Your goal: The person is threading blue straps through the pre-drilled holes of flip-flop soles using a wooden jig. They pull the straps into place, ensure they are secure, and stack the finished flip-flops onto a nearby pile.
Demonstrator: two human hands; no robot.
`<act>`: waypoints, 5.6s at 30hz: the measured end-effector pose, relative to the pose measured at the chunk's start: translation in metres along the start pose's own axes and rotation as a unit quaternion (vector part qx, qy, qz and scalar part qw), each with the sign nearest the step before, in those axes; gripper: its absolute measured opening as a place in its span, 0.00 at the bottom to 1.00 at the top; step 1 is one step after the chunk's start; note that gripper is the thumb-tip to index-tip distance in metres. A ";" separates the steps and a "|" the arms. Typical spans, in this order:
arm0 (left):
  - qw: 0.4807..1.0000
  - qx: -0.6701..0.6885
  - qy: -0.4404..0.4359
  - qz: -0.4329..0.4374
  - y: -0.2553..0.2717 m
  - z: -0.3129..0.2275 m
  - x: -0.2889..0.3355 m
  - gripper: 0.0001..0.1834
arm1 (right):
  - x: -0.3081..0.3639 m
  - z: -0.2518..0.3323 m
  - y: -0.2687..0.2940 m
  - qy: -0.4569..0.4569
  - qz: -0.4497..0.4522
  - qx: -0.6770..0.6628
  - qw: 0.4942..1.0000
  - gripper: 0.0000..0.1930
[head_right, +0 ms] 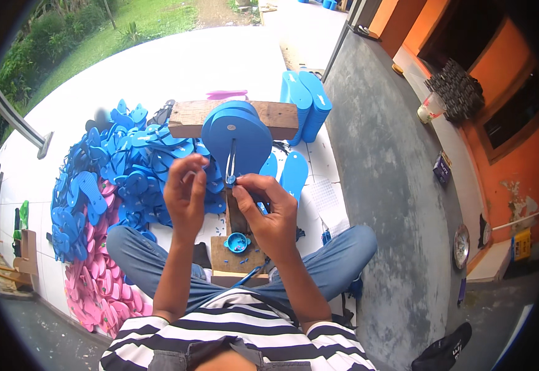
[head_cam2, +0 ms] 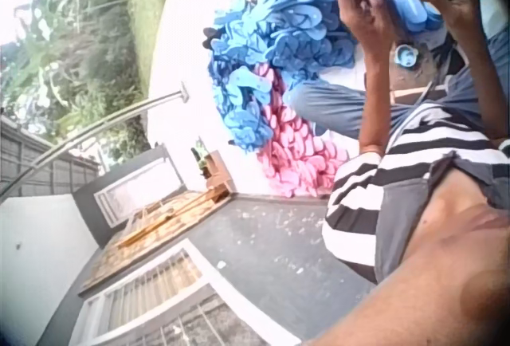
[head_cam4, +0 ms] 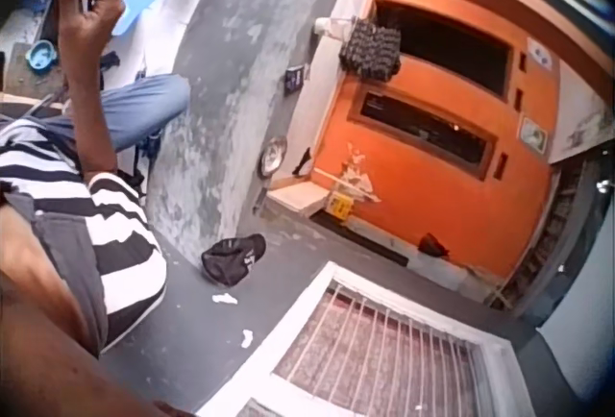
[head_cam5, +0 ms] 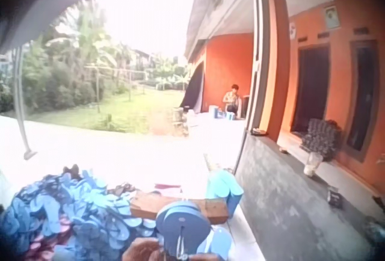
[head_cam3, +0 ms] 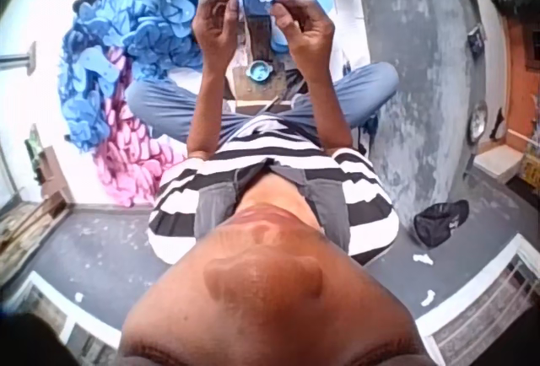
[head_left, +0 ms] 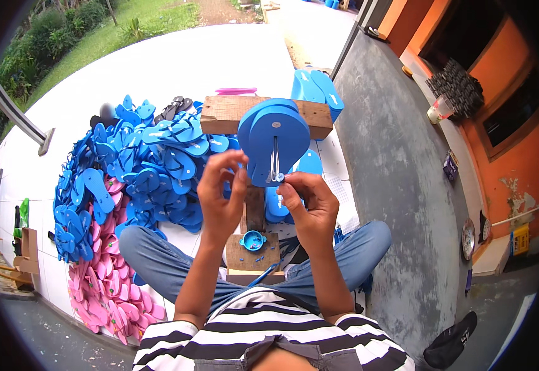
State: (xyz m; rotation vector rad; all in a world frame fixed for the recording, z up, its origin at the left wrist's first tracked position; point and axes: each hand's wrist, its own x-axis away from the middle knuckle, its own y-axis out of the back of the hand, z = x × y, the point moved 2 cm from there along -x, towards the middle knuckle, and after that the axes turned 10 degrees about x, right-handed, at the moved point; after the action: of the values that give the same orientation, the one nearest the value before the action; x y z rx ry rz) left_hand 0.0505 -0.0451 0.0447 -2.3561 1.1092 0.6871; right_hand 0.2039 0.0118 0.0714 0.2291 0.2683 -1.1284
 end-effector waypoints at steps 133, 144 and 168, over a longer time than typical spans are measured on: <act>0.994 0.018 0.034 0.098 -0.011 -0.043 -0.013 0.19 | -0.003 -0.018 0.007 0.151 -0.013 0.192 0.970 0.32; 0.990 -0.012 0.140 0.001 -0.028 -0.008 -0.065 0.12 | -0.045 -0.031 -0.015 0.075 -0.124 0.288 0.947 0.42; 0.984 0.015 0.156 0.087 -0.015 -0.030 0.001 0.09 | -0.032 -0.034 -0.003 0.040 -0.122 0.220 0.967 0.36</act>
State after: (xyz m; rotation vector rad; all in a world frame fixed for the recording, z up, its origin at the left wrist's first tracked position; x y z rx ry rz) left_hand 0.0701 -0.0546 0.0698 -2.4164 1.4604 0.3589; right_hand 0.1853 0.0487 0.0494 0.6510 0.1154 -1.4197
